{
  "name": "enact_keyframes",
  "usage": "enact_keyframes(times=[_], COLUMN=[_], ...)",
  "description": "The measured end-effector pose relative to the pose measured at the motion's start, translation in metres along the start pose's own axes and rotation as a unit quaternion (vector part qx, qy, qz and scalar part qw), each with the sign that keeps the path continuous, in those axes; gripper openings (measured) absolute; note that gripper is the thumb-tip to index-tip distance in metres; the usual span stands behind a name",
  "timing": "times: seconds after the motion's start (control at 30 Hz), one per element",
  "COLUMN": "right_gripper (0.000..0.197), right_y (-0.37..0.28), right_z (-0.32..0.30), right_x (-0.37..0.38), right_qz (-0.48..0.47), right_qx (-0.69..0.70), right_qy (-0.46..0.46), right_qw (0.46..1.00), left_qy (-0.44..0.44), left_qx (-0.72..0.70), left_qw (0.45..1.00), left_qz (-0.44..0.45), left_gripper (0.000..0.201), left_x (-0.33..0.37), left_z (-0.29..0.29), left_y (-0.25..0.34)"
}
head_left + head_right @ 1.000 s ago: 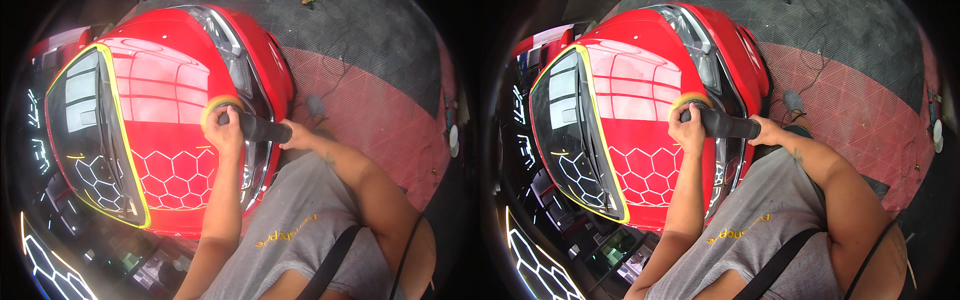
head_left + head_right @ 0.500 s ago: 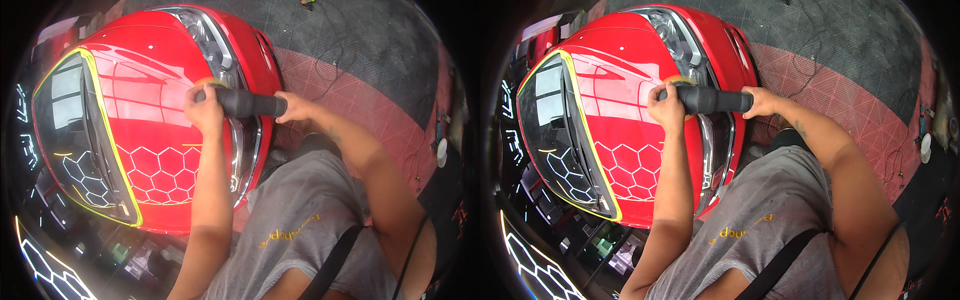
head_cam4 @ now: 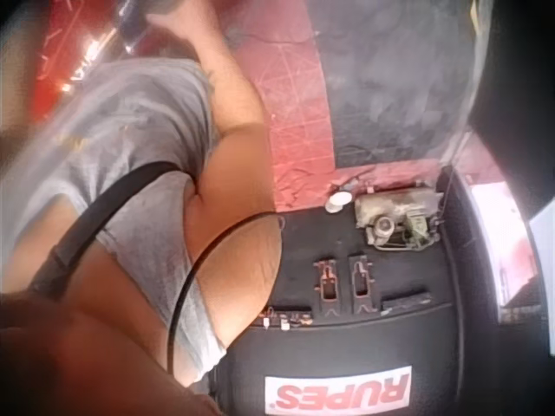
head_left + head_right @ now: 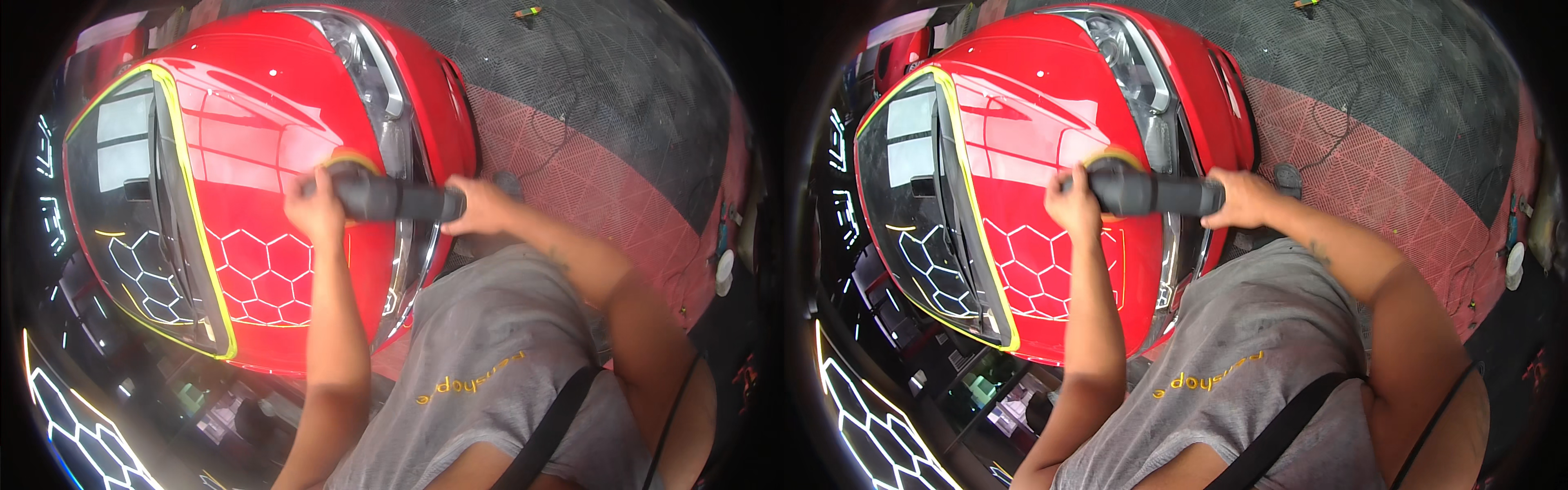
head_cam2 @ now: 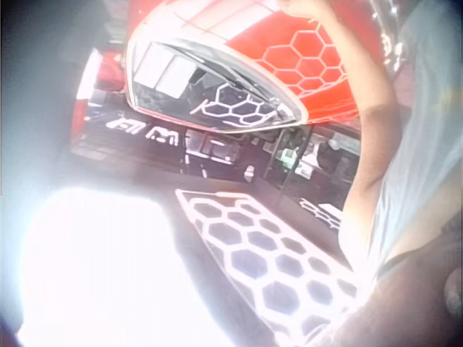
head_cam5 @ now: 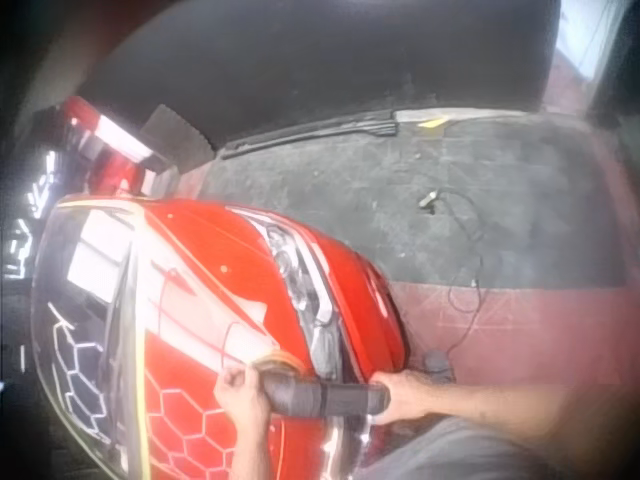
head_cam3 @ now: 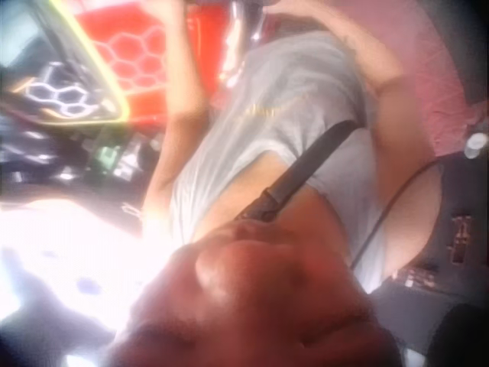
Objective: The person uses a rotary polisher with a yellow pad to buff the hood of a red car. They move the tool in circular and sweeping motions across the hood surface, working around yellow masking tape applied near the windshield and edges.
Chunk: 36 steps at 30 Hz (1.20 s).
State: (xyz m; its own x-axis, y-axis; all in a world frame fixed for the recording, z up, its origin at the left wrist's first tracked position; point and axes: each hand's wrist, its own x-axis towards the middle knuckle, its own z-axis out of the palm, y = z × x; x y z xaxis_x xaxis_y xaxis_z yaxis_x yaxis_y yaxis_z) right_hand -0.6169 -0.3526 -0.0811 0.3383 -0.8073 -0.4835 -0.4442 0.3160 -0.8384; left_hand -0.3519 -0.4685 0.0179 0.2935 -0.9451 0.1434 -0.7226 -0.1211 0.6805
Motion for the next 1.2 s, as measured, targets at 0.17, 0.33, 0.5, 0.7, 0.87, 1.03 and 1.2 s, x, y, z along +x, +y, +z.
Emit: enact_keyframes(times=[0.17,0.33,0.5,0.7,0.87,1.03,1.2], right_gripper=[0.087,0.088,0.085,0.085,0.081,0.08,0.082], right_y=[-0.03,-0.044,-0.021,-0.021,-0.016,-0.035,-0.013], right_z=[-0.039,-0.017,0.017,0.033,0.057,0.08,0.135], right_x=[0.041,0.013,-0.016,-0.027,-0.045,-0.077,-0.092], right_qz=[-0.039,-0.02,0.004,0.023,0.017,0.019,-0.007], right_qx=[-0.04,-0.023,-0.011,-0.036,-0.038,-0.044,-0.056], right_qy=[0.018,0.0,-0.012,-0.03,-0.006,0.006,0.037], right_qw=[0.998,1.0,1.0,0.999,0.999,0.999,0.998], left_qy=[-0.007,0.004,0.005,0.017,0.007,0.0,-0.005], left_qx=[-0.083,-0.061,-0.062,-0.081,-0.093,-0.103,-0.117], left_qw=[0.992,0.996,0.997,0.995,0.994,0.994,0.992], left_qz=[-0.093,-0.058,-0.055,-0.062,-0.063,-0.046,-0.046], left_gripper=[0.026,0.021,0.019,0.018,0.018,0.02,0.019], left_x=[0.065,0.039,-0.007,-0.033,-0.052,-0.077,-0.106], left_z=[0.01,-0.011,-0.022,-0.04,-0.053,-0.077,-0.107], left_y=[0.021,0.004,-0.012,-0.024,-0.027,-0.049,-0.073])
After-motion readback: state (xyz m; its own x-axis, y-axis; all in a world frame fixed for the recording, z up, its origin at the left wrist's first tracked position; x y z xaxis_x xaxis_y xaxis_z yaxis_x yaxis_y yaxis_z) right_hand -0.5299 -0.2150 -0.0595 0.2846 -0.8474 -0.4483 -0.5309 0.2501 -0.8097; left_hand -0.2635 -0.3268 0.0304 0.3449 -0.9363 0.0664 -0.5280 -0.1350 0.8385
